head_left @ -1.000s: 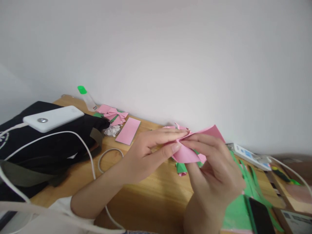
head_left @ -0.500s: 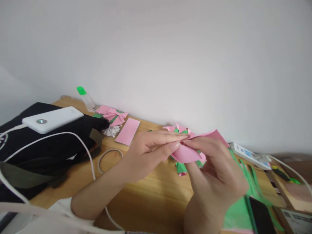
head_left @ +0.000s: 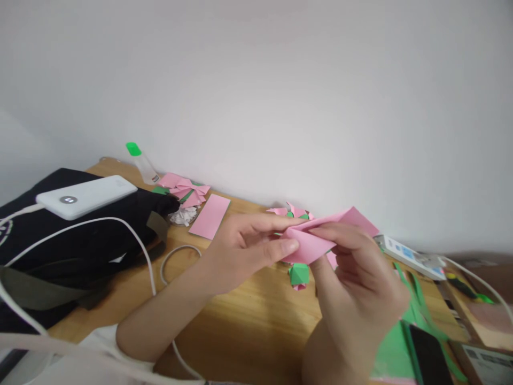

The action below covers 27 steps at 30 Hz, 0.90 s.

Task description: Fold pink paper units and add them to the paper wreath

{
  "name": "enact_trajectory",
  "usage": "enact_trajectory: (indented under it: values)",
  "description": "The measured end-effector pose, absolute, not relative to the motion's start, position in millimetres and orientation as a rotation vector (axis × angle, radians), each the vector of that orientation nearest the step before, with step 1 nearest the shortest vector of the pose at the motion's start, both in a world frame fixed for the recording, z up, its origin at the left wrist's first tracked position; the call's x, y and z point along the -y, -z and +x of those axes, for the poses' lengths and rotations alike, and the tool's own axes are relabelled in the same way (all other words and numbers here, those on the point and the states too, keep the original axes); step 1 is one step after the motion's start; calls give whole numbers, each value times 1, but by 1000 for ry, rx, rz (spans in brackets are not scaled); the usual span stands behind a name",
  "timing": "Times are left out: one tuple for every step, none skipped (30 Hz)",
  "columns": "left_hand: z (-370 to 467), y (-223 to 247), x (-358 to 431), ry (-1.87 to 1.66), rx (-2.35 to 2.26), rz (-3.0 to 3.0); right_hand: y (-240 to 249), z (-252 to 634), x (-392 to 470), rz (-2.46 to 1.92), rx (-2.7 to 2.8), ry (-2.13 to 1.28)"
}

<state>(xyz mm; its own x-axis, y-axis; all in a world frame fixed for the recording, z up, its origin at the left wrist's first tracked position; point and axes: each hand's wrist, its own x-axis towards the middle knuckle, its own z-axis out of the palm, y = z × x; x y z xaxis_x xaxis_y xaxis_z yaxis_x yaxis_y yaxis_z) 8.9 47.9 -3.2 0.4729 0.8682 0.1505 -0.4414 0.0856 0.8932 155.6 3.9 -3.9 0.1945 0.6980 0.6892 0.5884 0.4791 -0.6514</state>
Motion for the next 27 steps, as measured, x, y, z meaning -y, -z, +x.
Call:
enact_trajectory:
  values:
    - [9,3,-48,-1037,-470,1077,4,156,-4,-1183,1476,-116]
    - [9,3,-48,-1044,-470,1074,4,156,-4,-1179,1474,-119]
    - [9,3,-48,-1054,-484,1083,4,156,-4,-1176,1472,-120]
    - [9,4,-48,-1065,-508,1105,4,156,-4,-1173,1470,-120]
    - [9,5,-48,-1075,-537,1136,4,156,-4,-1171,1470,-120]
    - [8,5,-48,-1080,-568,1173,5,156,-4,-1172,1468,-119]
    - [8,6,-49,-1081,-597,1210,5,157,-3,-1174,1466,-117]
    - [7,6,-49,-1078,-617,1242,5,157,-3,-1177,1465,-117]
    - [6,7,-49,-1071,-629,1267,5,158,-3,-1179,1467,-119]
    - [6,7,-49,-1064,-638,1282,5,158,-3,-1180,1470,-122]
    - [5,6,-49,-1058,-643,1292,5,158,-2,-1180,1473,-127]
    - [5,6,-49,-1052,-645,1299,6,159,-2,-1179,1477,-133]
    - [5,6,-48,-1050,-645,1304,6,159,-2,-1178,1478,-142]
    - [5,6,-48,-1047,-643,1308,6,158,-2,-1176,1474,-153]
    - [5,6,-49,-1046,-642,1312,7,158,-2,-1171,1464,-160]
    - [5,7,-49,-1044,-645,1317,7,157,-2,-1165,1450,-163]
    - [5,7,-49,-1042,-654,1323,8,156,-3,-1159,1435,-159]
    - [5,8,-49,-1042,-670,1330,9,155,-3,-1153,1418,-149]
    - [6,8,-49,-1044,-686,1338,10,154,-4,-1147,1402,-133]
    - [6,9,-49,-1046,-697,1345,11,153,-5,-1141,1390,-114]
    - [6,9,-49,-1054,-706,1346,12,153,-5,-1139,1380,-94]
    - [6,9,-49,-1061,-711,1341,13,153,-6,-1142,1376,-74]
    - [7,10,-49,-1069,-711,1326,13,152,-6,-1145,1379,-57]
    - [7,10,-48,-1073,-706,1304,14,152,-6,-1153,1387,-43]
    - [8,10,-48,-1075,-700,1277,13,152,-6,-1165,1398,-36]
    - [8,10,-49,-1076,-692,1252,13,152,-6,-1174,1406,-35]
    - [9,11,-49,-1075,-685,1231,13,151,-6,-1179,1412,-38]
